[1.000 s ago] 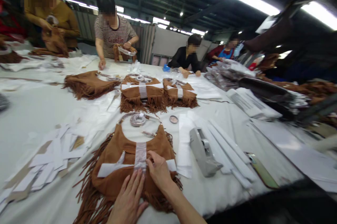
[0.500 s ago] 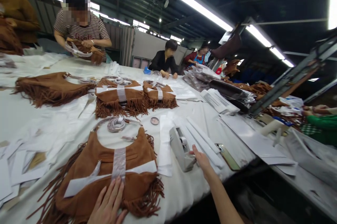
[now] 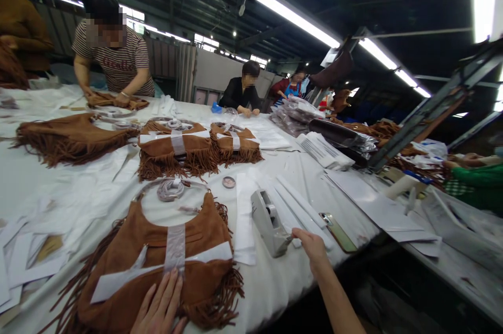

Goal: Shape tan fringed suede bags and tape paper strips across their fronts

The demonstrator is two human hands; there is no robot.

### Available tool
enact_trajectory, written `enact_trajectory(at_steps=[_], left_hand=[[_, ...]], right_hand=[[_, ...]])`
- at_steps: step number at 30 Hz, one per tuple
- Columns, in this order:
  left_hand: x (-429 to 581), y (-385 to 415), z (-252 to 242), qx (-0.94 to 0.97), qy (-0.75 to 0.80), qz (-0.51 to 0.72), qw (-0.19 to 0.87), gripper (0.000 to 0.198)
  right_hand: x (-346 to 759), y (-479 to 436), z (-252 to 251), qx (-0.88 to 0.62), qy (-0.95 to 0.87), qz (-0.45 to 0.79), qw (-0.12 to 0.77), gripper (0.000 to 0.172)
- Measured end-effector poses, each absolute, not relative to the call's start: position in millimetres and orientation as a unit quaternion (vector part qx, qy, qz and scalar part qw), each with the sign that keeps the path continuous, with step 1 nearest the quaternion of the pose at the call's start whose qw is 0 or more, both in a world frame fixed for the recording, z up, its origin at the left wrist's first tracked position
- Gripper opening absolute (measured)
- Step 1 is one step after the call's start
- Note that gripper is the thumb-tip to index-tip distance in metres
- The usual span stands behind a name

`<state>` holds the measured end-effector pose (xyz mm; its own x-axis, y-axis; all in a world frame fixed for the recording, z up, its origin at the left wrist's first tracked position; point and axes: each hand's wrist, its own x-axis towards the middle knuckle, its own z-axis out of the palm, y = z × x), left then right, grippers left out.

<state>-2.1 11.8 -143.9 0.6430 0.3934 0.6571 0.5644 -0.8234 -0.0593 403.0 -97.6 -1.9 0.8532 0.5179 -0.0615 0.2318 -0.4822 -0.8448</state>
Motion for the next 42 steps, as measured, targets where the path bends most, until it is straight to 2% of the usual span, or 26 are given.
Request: enact_trajectory(at_steps=[3, 8, 12, 15, 20, 25, 29, 32, 34, 38, 42], left_hand=[[-3, 11, -146, -0.899, -0.265, -0.325, 0.126, 0.073], [-6, 11, -150, -0.908, -0.262, -0.307, 0.117, 0.072], [-6, 11, -149, -0.908, -0.265, -0.303, 0.118, 0.073], [-6, 10, -149, -0.907, -0.268, -0.303, 0.119, 0.071], [-8, 9, -148, -0.912, -0.293, -0.270, 0.095, 0.064], [-11, 3, -133, -0.917, -0.328, -0.219, 0.061, 0.063], [-12, 4, -121, -0.918, -0.346, -0.192, 0.032, 0.064], [-13, 6, -118, -0.917, -0.352, -0.187, 0.012, 0.065], [-13, 5, -117, -0.917, -0.353, -0.184, 0.001, 0.066], [-14, 6, -115, -0.919, -0.349, -0.181, -0.009, 0.066], [-15, 8, -113, -0.920, -0.346, -0.185, -0.007, 0.065]], right_hand=[[396, -120, -9, -0.856, -0.207, 0.155, 0.449, 0.033], [386, -129, -40, -0.875, -0.188, 0.170, 0.413, 0.045], [386, -131, -56, -0.905, -0.185, 0.133, 0.360, 0.036], [384, -141, -58, -0.922, -0.190, 0.112, 0.319, 0.035], [358, -127, -38, -0.902, -0.287, 0.123, 0.300, 0.040], [295, -55, 8, -0.771, -0.519, 0.244, 0.278, 0.039], [238, 4, 44, -0.610, -0.673, 0.372, 0.192, 0.031], [204, 43, 56, -0.484, -0.766, 0.409, 0.106, 0.027], [187, 67, 55, -0.425, -0.818, 0.386, 0.044, 0.024], [159, 106, 35, -0.400, -0.874, 0.252, -0.112, 0.015], [140, 124, 9, -0.433, -0.864, 0.200, -0.160, 0.015]])
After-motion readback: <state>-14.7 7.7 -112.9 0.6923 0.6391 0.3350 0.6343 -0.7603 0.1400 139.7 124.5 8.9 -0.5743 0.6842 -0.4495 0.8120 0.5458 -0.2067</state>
